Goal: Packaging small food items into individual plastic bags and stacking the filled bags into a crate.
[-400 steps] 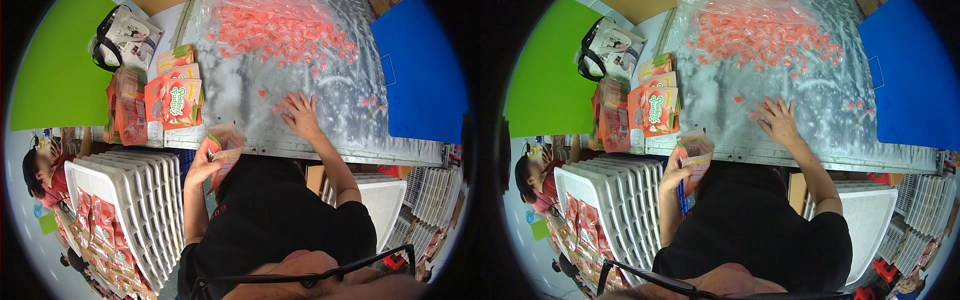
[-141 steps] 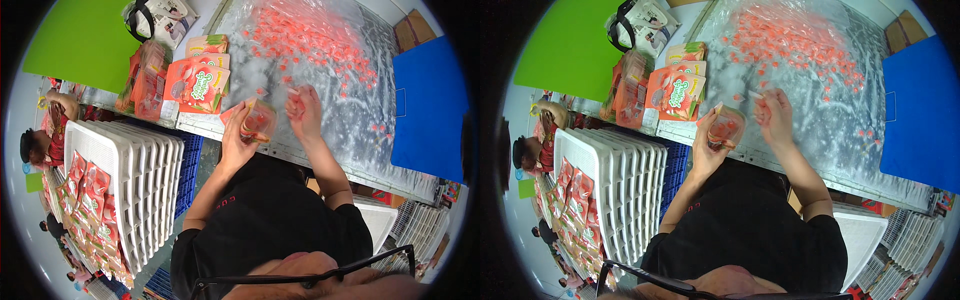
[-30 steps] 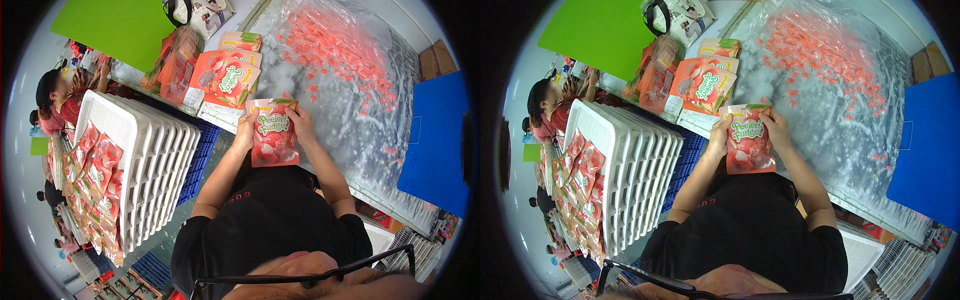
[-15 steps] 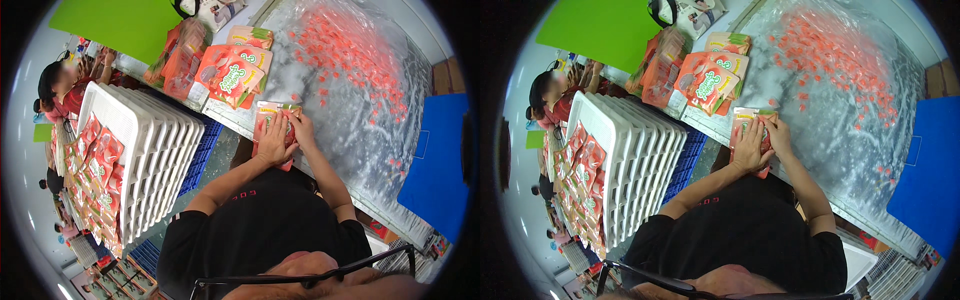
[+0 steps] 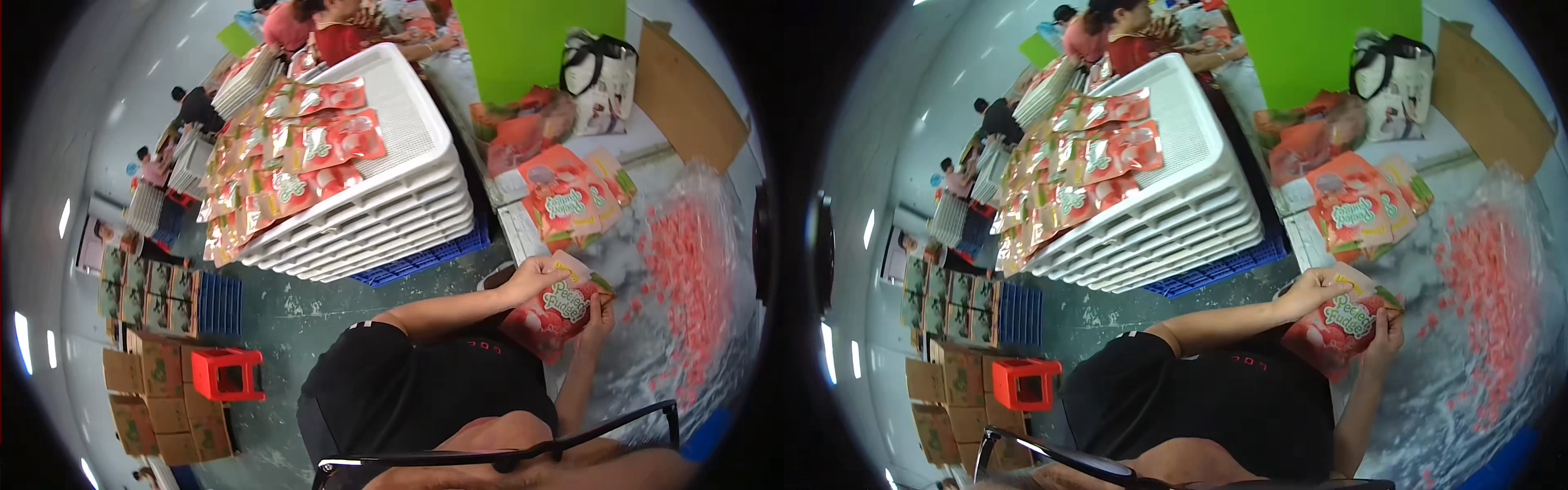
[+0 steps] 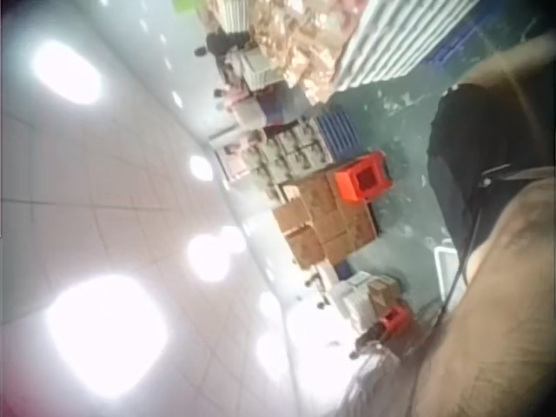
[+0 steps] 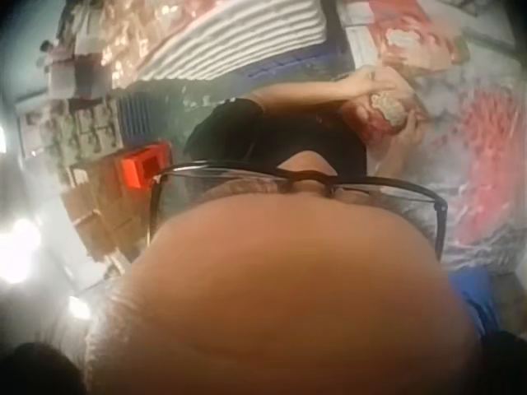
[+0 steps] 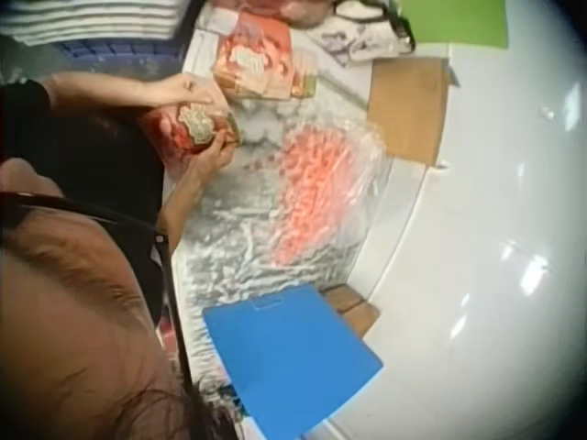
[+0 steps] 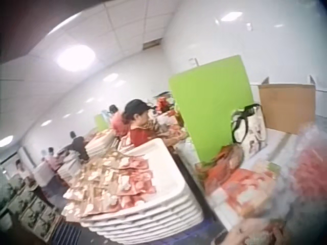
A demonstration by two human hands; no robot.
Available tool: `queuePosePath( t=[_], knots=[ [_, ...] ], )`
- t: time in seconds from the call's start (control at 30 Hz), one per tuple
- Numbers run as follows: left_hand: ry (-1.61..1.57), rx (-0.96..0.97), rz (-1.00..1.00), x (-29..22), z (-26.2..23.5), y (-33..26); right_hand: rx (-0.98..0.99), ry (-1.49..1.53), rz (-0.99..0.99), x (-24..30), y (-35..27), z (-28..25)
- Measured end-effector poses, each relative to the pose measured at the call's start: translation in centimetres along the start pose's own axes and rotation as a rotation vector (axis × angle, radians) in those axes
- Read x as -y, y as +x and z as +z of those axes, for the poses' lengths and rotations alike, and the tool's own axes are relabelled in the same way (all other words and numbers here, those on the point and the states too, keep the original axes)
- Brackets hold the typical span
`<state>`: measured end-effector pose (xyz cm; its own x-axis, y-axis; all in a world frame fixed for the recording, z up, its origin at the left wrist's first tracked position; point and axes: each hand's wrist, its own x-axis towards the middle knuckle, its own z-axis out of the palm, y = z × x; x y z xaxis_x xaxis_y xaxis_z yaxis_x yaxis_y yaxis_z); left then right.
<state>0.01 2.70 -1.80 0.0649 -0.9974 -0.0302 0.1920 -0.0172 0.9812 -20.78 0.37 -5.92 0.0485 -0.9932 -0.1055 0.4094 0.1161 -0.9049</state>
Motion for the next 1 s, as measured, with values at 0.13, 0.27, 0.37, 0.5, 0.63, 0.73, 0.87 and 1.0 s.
queuePosePath(
  t=[0.13,0.27,0.37,0.5,0.63,0.73,0.87,1.0],
  knots=[
    [-0.020,-0.008,-0.001,-4.1,-2.1,0.7,0.219,-0.016,-0.075,2.2,1.8,3.6],
    [0.240,-0.447,0.312,-14.7,-8.1,0.8,0.224,-0.121,-0.051,6.7,0.7,8.1],
    [0.236,-0.826,0.778,-23.9,-15.8,2.8,0.210,-0.189,0.009,5.5,1.9,5.7],
    [0.494,-1.291,1.085,-29.6,-34.1,3.1,0.193,-0.215,0.192,1.8,1.7,2.7],
    [0.875,-1.758,0.238,-27.0,-45.4,-0.2,0.094,-0.261,0.283,0.2,-0.1,0.3],
    [1.428,-1.941,0.310,-29.2,-41.0,1.5,-0.011,-0.257,0.261,-0.6,-0.7,-2.2],
    [1.412,-1.226,0.921,-28.6,-26.7,6.6,-0.019,-0.348,0.190,-0.9,-0.1,-4.8],
    [1.165,-0.425,0.944,-20.8,-9.7,9.7,-0.057,-0.305,0.211,-2.2,0.0,-5.1]
  ],
)
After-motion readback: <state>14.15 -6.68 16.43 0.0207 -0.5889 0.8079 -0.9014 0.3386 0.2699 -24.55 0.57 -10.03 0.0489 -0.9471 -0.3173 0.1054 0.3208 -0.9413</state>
